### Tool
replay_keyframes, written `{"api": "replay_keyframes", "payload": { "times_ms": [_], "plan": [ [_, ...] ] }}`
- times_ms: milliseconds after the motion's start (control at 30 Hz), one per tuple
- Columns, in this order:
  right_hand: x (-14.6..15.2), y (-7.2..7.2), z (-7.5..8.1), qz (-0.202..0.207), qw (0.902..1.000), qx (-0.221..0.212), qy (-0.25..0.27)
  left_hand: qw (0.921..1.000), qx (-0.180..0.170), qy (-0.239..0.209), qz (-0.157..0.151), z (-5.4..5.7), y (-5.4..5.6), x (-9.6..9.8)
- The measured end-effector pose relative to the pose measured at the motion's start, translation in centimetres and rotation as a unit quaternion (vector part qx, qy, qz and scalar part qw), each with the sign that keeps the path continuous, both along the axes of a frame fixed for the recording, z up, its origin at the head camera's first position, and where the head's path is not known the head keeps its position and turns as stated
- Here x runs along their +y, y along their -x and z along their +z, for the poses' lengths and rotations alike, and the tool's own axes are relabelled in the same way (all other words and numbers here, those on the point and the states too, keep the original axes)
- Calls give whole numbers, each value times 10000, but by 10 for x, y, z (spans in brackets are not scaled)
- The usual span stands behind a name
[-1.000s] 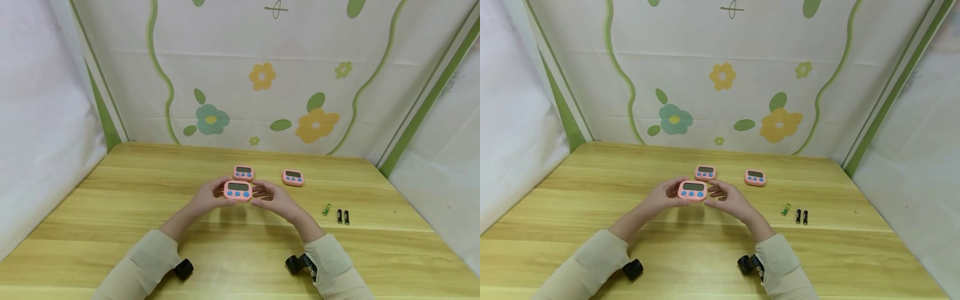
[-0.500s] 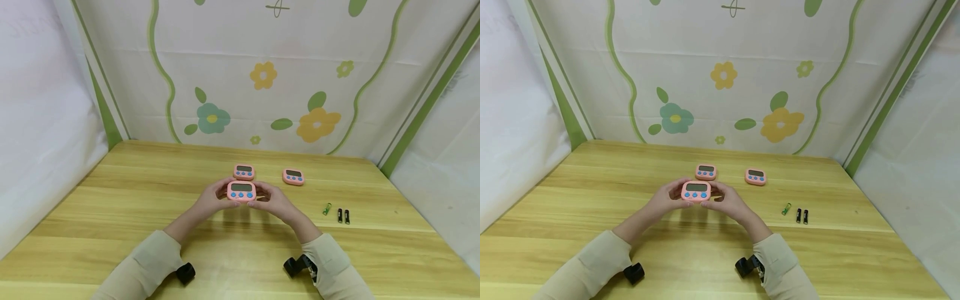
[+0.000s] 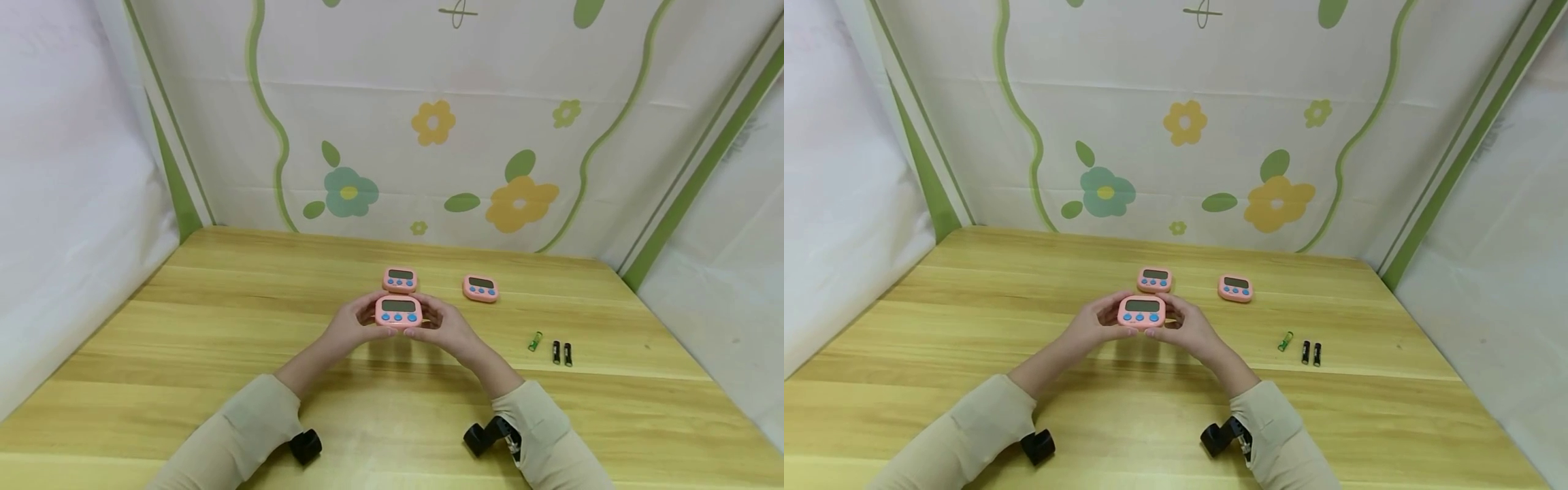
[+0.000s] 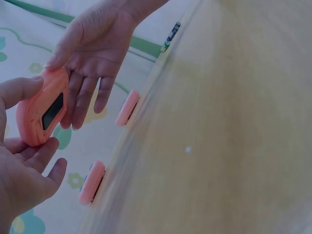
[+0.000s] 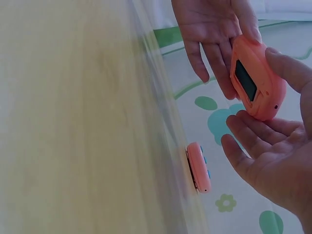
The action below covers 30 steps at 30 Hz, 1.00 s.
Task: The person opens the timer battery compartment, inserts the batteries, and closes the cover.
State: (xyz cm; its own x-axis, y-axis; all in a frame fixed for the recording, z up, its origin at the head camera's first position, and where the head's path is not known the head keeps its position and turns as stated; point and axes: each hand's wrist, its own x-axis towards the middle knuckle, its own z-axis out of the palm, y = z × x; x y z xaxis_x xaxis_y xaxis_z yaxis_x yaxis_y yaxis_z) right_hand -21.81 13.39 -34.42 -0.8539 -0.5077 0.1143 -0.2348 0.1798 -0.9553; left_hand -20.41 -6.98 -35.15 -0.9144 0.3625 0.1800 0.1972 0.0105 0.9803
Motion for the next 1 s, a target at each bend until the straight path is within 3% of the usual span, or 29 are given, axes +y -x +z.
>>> {"api": "replay_keyframes", "payload": {
  "times_ms": [233,500,600,833,1000],
  "plan": [
    [0,-1,-1,-87,9998,-85,174,9999,-79,-125,-13,-4,3,1],
    [-1,-3,-1,-398,9980,-303,377,9998,-88,-60,-174,16,-11,1],
    [-1,-2,-1,-502,9976,-276,379,9999,1,-27,-147,19,-12,1],
    [-3,-4,-1,-512,9964,12,669,9994,-151,-306,40,2,-1,0],
    [-4,-6,-1,-642,9937,284,868,9985,-115,-534,100,-4,2,1]
  ]
}}
